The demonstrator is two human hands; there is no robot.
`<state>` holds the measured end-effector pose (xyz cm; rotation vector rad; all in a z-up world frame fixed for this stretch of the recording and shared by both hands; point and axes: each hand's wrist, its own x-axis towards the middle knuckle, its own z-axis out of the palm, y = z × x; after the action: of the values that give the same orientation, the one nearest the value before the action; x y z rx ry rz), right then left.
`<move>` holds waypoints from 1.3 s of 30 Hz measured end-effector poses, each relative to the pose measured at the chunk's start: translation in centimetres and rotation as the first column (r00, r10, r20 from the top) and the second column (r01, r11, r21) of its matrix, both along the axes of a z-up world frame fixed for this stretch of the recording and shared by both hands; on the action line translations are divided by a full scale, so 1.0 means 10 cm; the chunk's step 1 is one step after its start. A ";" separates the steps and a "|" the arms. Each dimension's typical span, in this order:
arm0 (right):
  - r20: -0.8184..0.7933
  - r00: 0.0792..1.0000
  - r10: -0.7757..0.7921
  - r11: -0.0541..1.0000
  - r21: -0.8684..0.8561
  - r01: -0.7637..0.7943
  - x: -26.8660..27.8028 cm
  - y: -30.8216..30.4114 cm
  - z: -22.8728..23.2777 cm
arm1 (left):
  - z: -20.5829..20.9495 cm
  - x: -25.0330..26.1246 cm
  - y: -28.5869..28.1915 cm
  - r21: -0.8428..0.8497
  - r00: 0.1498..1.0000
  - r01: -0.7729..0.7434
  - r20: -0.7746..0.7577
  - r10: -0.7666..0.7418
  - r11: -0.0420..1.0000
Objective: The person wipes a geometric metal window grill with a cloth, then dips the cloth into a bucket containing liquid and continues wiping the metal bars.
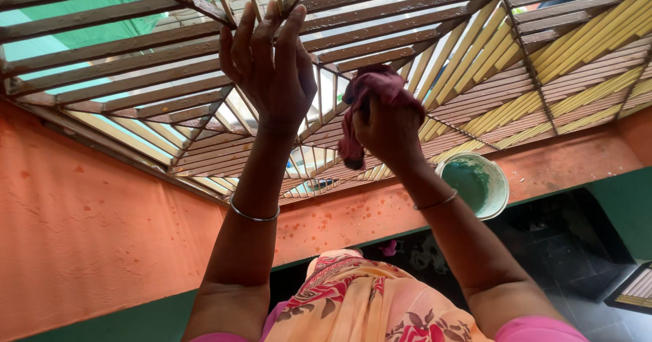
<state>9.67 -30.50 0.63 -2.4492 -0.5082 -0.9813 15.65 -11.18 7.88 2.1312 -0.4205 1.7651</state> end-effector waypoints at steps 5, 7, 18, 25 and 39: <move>-0.015 1.000 -0.004 1.000 0.021 0.004 -0.17 0.11 -0.12 | 0.07 -0.09 -0.02 -0.032 0.999 0.026 -0.029 -0.027 0.999; -0.088 0.995 -0.053 0.999 -0.006 0.052 -0.14 0.18 -0.12 | 0.07 -0.11 -0.03 -0.055 0.998 0.053 -0.040 -0.055 0.997; -0.017 0.992 0.124 0.945 0.308 -0.113 0.07 0.12 -0.09 | 0.16 -0.25 0.06 -0.026 0.988 0.088 -0.122 -0.090 0.996; 0.109 0.990 0.093 0.995 -0.029 -0.090 -0.11 0.03 0.18 | 0.13 -0.20 -0.04 -0.102 0.991 0.083 -0.094 -0.093 0.991; -0.634 0.465 0.618 0.683 0.726 0.083 0.19 -0.27 0.22 | 0.13 -0.24 0.02 -0.060 0.988 0.108 -0.107 -0.114 0.992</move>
<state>11.57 -33.16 2.81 -1.7093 -0.1330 0.2947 13.22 -10.96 9.15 2.1129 -0.4481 1.5722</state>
